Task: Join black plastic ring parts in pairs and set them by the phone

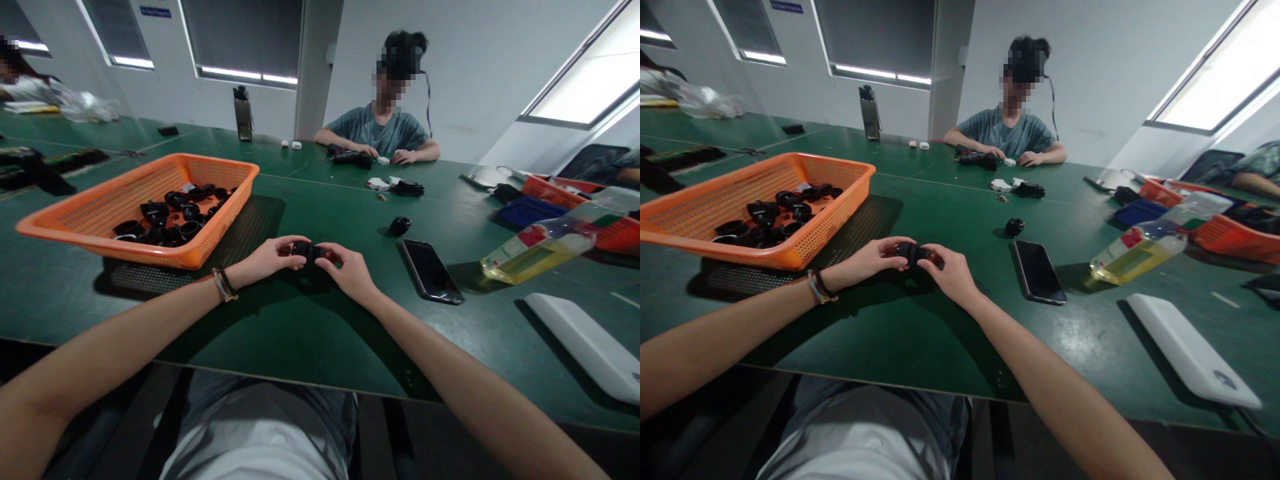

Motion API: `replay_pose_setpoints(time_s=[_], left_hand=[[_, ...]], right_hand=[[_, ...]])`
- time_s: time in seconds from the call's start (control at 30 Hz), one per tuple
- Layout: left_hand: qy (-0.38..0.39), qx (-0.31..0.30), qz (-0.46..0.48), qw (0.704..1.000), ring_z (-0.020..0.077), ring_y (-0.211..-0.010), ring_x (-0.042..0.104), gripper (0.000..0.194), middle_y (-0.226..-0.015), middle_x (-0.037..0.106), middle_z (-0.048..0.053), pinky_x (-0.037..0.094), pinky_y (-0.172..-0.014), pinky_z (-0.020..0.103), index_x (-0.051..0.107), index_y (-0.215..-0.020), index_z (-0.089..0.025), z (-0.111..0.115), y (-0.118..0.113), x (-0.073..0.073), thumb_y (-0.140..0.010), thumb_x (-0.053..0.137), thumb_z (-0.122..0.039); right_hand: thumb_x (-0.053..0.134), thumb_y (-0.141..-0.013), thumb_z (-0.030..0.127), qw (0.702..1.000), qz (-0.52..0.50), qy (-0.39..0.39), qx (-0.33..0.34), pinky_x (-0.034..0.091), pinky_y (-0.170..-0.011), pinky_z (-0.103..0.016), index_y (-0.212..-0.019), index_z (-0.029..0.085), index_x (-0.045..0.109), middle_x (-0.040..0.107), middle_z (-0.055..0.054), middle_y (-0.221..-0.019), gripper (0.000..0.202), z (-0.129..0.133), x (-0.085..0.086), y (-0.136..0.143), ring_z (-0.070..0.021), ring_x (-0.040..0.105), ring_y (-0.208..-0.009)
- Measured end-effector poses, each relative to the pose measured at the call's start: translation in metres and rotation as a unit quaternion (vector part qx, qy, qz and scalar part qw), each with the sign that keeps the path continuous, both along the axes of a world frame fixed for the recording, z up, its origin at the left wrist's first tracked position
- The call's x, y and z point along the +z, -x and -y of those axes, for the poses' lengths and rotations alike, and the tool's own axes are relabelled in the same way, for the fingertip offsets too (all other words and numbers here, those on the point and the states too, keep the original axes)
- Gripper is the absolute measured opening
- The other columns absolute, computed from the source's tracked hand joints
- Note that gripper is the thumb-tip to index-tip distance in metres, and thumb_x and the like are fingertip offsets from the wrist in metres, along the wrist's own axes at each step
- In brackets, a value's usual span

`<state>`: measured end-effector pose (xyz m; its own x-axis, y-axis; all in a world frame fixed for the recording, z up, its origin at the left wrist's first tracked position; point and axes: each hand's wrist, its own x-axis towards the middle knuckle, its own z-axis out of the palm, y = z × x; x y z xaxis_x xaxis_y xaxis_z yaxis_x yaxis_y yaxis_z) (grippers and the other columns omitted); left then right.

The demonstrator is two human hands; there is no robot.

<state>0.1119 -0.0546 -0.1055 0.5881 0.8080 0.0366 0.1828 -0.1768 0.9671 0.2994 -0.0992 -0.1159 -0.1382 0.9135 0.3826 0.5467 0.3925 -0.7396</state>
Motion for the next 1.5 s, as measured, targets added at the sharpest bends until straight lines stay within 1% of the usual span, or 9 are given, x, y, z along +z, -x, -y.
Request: replay_pose_setpoints(time_s=[0.4, 0.6, 0.8, 0.93, 1.1, 1.33, 1.5], left_hand=[[0.002, -0.002, -0.003, 1.000, 0.0127, -0.074, 0.060, 0.055, -0.089, 0.063, 0.002, 0.047, -0.079, 0.030, 0.056, -0.114, -0.015, 0.0016, -0.0001, 0.0025, -0.063, 0.068, -0.032], [-0.002, -0.002, -0.004, 1.000, 0.0128, -0.074, 0.060, 0.055, -0.088, 0.063, 0.002, 0.047, -0.078, 0.030, 0.056, -0.114, -0.015, 0.0019, 0.0001, 0.0025, -0.064, 0.068, -0.032], [-0.008, -0.004, -0.006, 1.000, 0.0136, -0.077, 0.059, 0.053, -0.090, 0.063, 0.003, 0.048, -0.078, 0.030, 0.056, -0.114, -0.015, 0.0014, 0.0000, 0.0010, -0.065, 0.068, -0.030], [-0.005, -0.006, -0.008, 1.000, 0.0133, -0.075, 0.059, 0.054, -0.087, 0.063, 0.002, 0.048, -0.076, 0.030, 0.056, -0.114, -0.015, -0.0001, -0.0003, -0.0006, -0.064, 0.068, -0.031], [-0.002, -0.004, -0.005, 1.000, 0.0128, -0.076, 0.058, 0.055, -0.088, 0.062, 0.002, 0.047, -0.078, 0.029, 0.056, -0.114, -0.015, 0.0017, -0.0001, 0.0012, -0.063, 0.068, -0.031], [-0.007, -0.003, -0.009, 1.000, 0.0142, -0.078, 0.059, 0.055, -0.091, 0.064, 0.003, 0.047, -0.079, 0.031, 0.056, -0.115, -0.016, 0.0018, 0.0001, 0.0010, -0.064, 0.068, -0.031], [-0.018, -0.004, -0.009, 1.000, 0.0154, -0.082, 0.060, 0.056, -0.093, 0.064, 0.004, 0.047, -0.082, 0.032, 0.056, -0.115, -0.016, 0.0010, -0.0002, -0.0001, -0.063, 0.069, -0.031]], right_hand=[[0.057, -0.077, 0.023, 1.000, 0.010, 0.008, -0.002, 0.047, -0.064, -0.028, -0.096, 0.015, 0.064, 0.065, -0.002, -0.073, 0.021, 0.0008, 0.0020, 0.0001, -0.0132, 0.058, -0.065], [0.056, -0.078, 0.024, 1.000, 0.016, 0.007, -0.001, 0.046, -0.063, -0.027, -0.095, 0.017, 0.064, 0.064, -0.001, -0.072, 0.020, 0.0010, 0.0019, 0.0001, -0.0132, 0.057, -0.064], [0.056, -0.078, 0.026, 1.000, 0.021, 0.008, -0.002, 0.045, -0.064, -0.027, -0.094, 0.016, 0.064, 0.065, -0.002, -0.074, 0.020, -0.0005, 0.0001, 0.0002, -0.0139, 0.058, -0.066], [0.056, -0.078, 0.025, 1.000, 0.025, 0.014, -0.008, 0.044, -0.063, -0.027, -0.094, 0.015, 0.063, 0.064, -0.002, -0.071, 0.020, -0.0010, -0.0004, 0.0003, -0.0138, 0.057, -0.064], [0.054, -0.080, 0.026, 0.999, 0.029, 0.021, -0.002, 0.044, -0.062, -0.027, -0.096, 0.015, 0.062, 0.063, -0.002, -0.070, 0.021, -0.0003, 0.0002, 0.0000, -0.0137, 0.057, -0.063], [0.052, -0.081, 0.023, 0.999, 0.038, 0.033, 0.001, 0.044, -0.061, -0.027, -0.094, 0.015, 0.061, 0.064, -0.002, -0.071, 0.017, 0.0016, 0.0043, 0.0012, -0.0141, 0.058, -0.063], [0.051, -0.082, 0.022, 0.999, 0.030, 0.033, 0.002, 0.043, -0.060, -0.025, -0.090, 0.016, 0.061, 0.065, -0.001, -0.067, 0.014, 0.0019, 0.0039, 0.0020, -0.0131, 0.059, -0.062]])
